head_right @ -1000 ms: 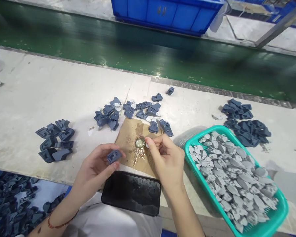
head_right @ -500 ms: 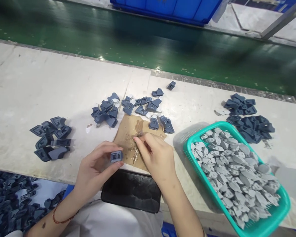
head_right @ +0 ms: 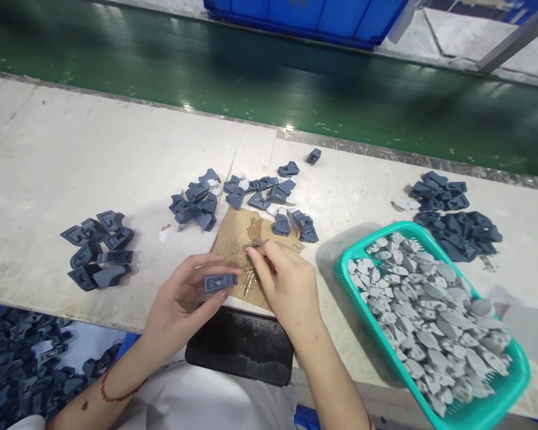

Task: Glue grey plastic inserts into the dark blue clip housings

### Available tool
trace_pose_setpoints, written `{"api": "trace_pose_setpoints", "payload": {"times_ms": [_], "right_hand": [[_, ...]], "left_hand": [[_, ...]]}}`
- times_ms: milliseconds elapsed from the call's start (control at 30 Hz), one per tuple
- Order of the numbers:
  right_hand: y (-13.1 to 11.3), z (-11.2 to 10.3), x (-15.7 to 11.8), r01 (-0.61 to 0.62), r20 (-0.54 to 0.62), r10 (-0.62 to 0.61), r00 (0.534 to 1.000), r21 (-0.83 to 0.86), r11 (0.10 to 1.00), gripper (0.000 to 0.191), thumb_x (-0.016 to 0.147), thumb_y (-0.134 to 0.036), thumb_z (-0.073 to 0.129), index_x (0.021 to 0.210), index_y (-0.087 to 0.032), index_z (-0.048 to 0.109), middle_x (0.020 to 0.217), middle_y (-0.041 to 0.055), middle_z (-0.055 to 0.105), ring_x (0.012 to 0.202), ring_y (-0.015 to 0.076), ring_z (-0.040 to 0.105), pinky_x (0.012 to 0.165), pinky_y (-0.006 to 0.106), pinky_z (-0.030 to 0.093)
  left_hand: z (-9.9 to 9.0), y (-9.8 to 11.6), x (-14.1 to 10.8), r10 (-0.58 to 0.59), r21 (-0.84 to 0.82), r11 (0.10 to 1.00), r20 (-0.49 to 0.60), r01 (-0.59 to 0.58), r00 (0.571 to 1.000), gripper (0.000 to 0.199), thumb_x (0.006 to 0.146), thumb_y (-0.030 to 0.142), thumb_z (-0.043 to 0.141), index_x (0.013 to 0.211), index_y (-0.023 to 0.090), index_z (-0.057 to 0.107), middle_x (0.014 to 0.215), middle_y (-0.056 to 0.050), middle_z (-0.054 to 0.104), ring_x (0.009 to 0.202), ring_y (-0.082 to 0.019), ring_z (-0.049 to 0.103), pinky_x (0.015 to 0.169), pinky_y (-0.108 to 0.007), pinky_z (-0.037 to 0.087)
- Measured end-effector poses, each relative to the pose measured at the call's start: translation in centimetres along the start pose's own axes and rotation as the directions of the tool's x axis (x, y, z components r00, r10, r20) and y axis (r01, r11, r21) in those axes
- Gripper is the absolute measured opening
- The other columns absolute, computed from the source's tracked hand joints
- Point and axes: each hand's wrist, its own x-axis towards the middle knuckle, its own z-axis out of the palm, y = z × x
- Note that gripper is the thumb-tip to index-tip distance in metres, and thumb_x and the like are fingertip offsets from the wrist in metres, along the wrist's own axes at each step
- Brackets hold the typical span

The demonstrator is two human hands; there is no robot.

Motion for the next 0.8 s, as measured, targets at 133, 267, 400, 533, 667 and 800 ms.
{"api": "trace_pose_setpoints", "payload": {"times_ms": [133, 267, 400, 533, 667, 800], "right_hand": [[-0.08, -0.35, -0.27, -0.114, -0.106, 0.119, 0.987, 0.048, 0.992, 0.029, 0.098, -0.033, 0.069, 0.073, -0.021, 0.064, 0.06, -0.003, 0.065, 0.051, 0.0111, 0.056, 0.053, 0.023, 0.042], [0.08, -0.46, -0.47, -0.219, -0.156, 0.228, 0.961, 0.075, 0.973, 0.032, 0.097, -0.036, 0.07, 0.07, -0.02, 0.062, 0.055, -0.0043, 0.059, 0.048, 0.0098, 0.052, 0.052, 0.021, 0.04], [0.35, -0.24, -0.35, -0.228, -0.138, 0.237, 0.962, 0.077, 0.971, 0.033, 0.096, -0.038, 0.07, 0.07, -0.02, 0.063, 0.056, -0.0032, 0.062, 0.049, 0.0103, 0.054, 0.052, 0.021, 0.041], [0.4, -0.17, -0.3, -0.244, -0.136, 0.252, 0.958, 0.074, 0.967, 0.034, 0.096, -0.04, 0.07, 0.069, -0.02, 0.064, 0.055, -0.0027, 0.061, 0.048, 0.0108, 0.054, 0.052, 0.022, 0.042], [0.12, -0.29, -0.46, -0.294, -0.145, 0.323, 0.935, 0.189, 0.937, 0.032, 0.094, -0.042, 0.072, 0.072, -0.02, 0.067, 0.058, -0.0011, 0.066, 0.05, 0.012, 0.058, 0.052, 0.023, 0.045], [-0.53, -0.55, -0.37, -0.351, -0.092, 0.425, 0.9, 0.424, 0.835, 0.036, 0.09, -0.047, 0.077, 0.069, -0.02, 0.066, 0.053, -0.0004, 0.065, 0.044, 0.0123, 0.057, 0.044, 0.022, 0.045]], "left_hand": [[0.04, -0.13, 0.08, -0.028, 0.022, 0.999, 0.004, 0.028, 1.0, 0.01, 0.096, 0.023, 0.072, 0.106, 0.022, 0.069, 0.116, -0.008, 0.082, 0.11, -0.021, 0.077, 0.092, -0.029, 0.06], [0.12, -0.13, 0.05, -0.044, -0.001, 0.999, -0.001, 0.044, 0.999, 0.013, 0.096, 0.025, 0.072, 0.094, 0.023, 0.059, 0.116, -0.009, 0.082, 0.115, -0.022, 0.075, 0.091, -0.029, 0.059], [0.12, 0.07, -0.04, -0.062, 0.02, 0.998, 0.009, 0.061, 0.998, 0.02, 0.096, 0.024, 0.071, 0.09, 0.022, 0.053, 0.113, -0.008, 0.081, 0.089, -0.017, 0.076, 0.072, -0.025, 0.057], [0.07, 0.1, -0.19, -0.059, -0.011, 0.998, 0.008, 0.059, 0.998, 0.02, 0.097, 0.025, 0.071, 0.092, 0.022, 0.052, 0.113, -0.008, 0.079, 0.093, -0.017, 0.075, 0.078, -0.027, 0.06], [-0.01, -0.27, -0.26, 0.005, -0.125, 0.992, 0.044, 0.001, 0.999, 0.015, 0.103, 0.031, 0.066, 0.107, 0.024, 0.053, 0.119, -0.007, 0.074, 0.109, -0.019, 0.073, 0.098, -0.035, 0.061], [-0.06, -0.62, -0.17, 0.011, -0.063, 0.998, 0.003, -0.011, 1.0, 0.022, 0.102, 0.032, 0.067, 0.121, 0.024, 0.06, 0.121, -0.008, 0.073, 0.111, -0.021, 0.073, 0.101, -0.035, 0.059]]}}
